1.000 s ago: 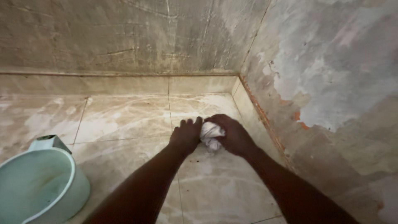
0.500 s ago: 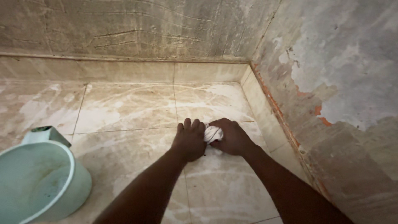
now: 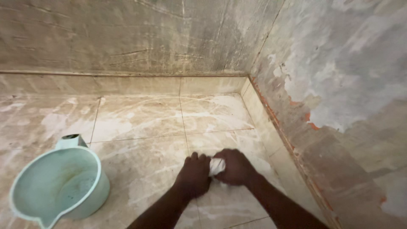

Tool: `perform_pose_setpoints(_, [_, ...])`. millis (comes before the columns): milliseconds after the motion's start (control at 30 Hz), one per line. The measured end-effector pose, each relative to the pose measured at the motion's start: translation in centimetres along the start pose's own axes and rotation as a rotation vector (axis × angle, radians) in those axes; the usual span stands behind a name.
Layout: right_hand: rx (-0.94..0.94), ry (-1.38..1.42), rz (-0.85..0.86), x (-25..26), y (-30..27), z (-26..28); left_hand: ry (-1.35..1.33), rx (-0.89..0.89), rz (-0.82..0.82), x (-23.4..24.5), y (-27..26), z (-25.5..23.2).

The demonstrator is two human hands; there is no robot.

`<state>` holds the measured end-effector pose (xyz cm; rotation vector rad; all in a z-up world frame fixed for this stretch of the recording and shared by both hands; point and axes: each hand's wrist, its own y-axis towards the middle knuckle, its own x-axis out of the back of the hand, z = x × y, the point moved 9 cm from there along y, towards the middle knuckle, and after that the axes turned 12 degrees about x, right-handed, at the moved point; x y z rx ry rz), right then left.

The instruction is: The person scrubs a tiled floor with a white cloth, repeatedly dipping it into a light green plastic pitcher to wet it. The person moves the pitcher to a larger bucket and continues scrubbing the floor tiles in a small area.

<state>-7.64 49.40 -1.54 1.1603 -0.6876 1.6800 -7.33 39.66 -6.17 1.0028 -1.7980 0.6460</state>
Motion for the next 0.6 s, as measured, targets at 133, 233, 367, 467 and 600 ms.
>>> perform_pose_setpoints(133, [-0.031, 0.004, 0.052, -1.1, -2.3, 2.4, -0.07, -0.056, -0.043, -0.1, -3.6, -0.3])
perform_pose_setpoints(233, [-0.035, -0.022, 0.076, -2.0, -3.6, 3.9, 0.058, -0.104, 0.053, -1.7, -5.9, -0.5])
perform_pose_setpoints(367, [0.023, 0.046, 0.026, -2.5, -6.4, 6.7, -0.085, -0.144, -0.031, -1.8, -9.1, -0.7])
perform_pose_setpoints(467, [0.002, 0.077, 0.076, -3.6, -8.2, 8.3, -0.103, -0.132, 0.081, -4.5, -11.4, -0.3])
perform_pose_setpoints(600, [0.041, 0.162, 0.09, -5.2, -11.4, 9.9, 0.01, -0.098, 0.122, -9.2, -13.0, 0.7])
